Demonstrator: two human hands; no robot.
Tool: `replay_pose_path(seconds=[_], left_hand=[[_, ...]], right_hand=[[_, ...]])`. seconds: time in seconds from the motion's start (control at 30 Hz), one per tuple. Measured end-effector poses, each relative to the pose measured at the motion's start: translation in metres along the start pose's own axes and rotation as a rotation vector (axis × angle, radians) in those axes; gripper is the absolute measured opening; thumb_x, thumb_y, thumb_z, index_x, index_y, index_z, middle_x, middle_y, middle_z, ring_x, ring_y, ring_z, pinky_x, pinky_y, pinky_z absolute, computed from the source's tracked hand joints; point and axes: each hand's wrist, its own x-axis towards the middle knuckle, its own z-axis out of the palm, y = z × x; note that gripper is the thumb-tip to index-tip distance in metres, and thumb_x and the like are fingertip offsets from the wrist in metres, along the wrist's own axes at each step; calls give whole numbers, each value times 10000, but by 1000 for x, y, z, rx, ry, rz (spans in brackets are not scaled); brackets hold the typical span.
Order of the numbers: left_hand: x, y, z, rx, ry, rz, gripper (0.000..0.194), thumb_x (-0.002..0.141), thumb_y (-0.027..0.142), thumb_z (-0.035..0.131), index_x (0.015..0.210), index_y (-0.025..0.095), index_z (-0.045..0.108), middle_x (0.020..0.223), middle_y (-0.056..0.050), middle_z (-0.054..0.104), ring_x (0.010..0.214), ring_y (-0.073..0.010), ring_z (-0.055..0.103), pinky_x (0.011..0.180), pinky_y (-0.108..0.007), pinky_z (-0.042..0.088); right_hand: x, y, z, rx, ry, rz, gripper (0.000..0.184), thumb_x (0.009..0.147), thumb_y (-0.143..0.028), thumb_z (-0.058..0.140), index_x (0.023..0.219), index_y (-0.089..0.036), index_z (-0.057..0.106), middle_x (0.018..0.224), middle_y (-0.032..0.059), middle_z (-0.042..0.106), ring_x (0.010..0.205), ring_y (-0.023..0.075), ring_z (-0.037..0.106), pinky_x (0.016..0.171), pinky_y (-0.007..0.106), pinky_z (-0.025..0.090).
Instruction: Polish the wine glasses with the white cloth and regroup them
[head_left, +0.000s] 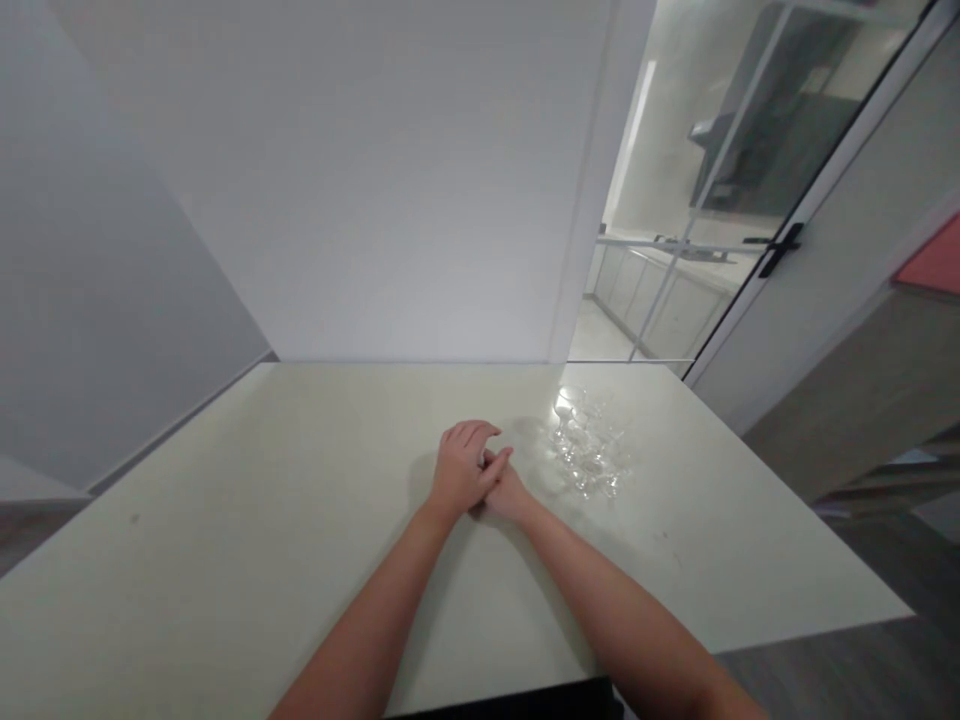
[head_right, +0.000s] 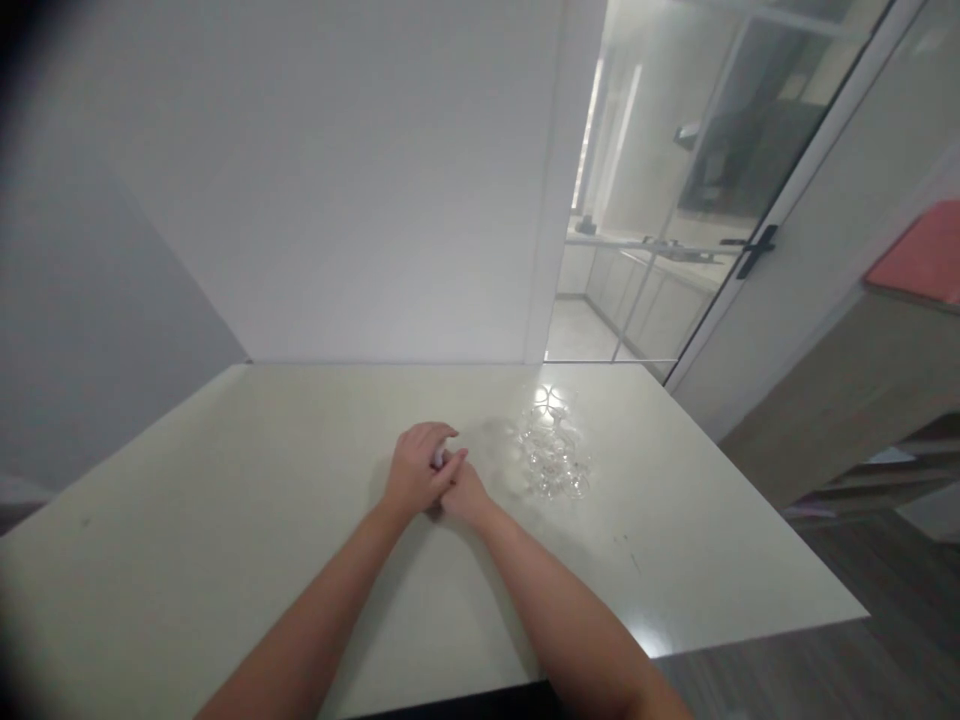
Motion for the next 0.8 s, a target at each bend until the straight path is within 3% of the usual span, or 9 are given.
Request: replay_pose_path(seconds=[0.1,0.23,0.37,0.5,0.63,0.8], left_hand=[[-4,-34,-4,-25,85,-105,269,877,383,572,1065,193,603,1084,-98,653,1064,-255,584,945,-416,418],[-12,-57,4,-227,33,-280,302,900,414,525,1077,178,592,1034,-85,644,975,-216,606,871,-360,471],[-16,-60,6,-346,-8,-377,389,871,432,573,1159,170,569,1065,-84,635,975,-206,601,879,-349,472],[-18,-56,4,-410,21,-328,553,792,418,683,1262,183,513,1195,-112,580,1072,-225,570,942,-374,454],[-19,-53,8,-473,23,-255,450,776,358,715,1166,199,556,1273,-123,537,1216,-251,504,1040,-424,391],[-15,-52,16,-529,73,-347,292,772,247,682,1042,205,579,1165,-81,590,1107,-221,563,971,-374,437]], right_hand=[[6,5,-8,-26,35,-22,289,900,-442,475,961,-203,625,870,47,681,836,213,592,814,348,483],[6,9,-3,104,141,-24,413,911,-543,462,1061,-193,624,970,72,684,914,219,601,864,346,469],[5,6,1,229,198,5,459,906,-575,475,1108,-193,628,1069,96,685,1005,236,611,929,366,467],[4,0,1,303,249,31,449,905,-566,497,1139,-206,629,1176,107,670,1127,242,591,1033,391,417],[2,-3,-2,343,285,41,479,904,-573,502,1188,-206,621,1228,93,657,1207,242,553,1096,417,365],[1,1,-3,372,293,21,528,890,-589,523,1256,-216,598,1308,77,614,1250,236,526,1141,418,314]])
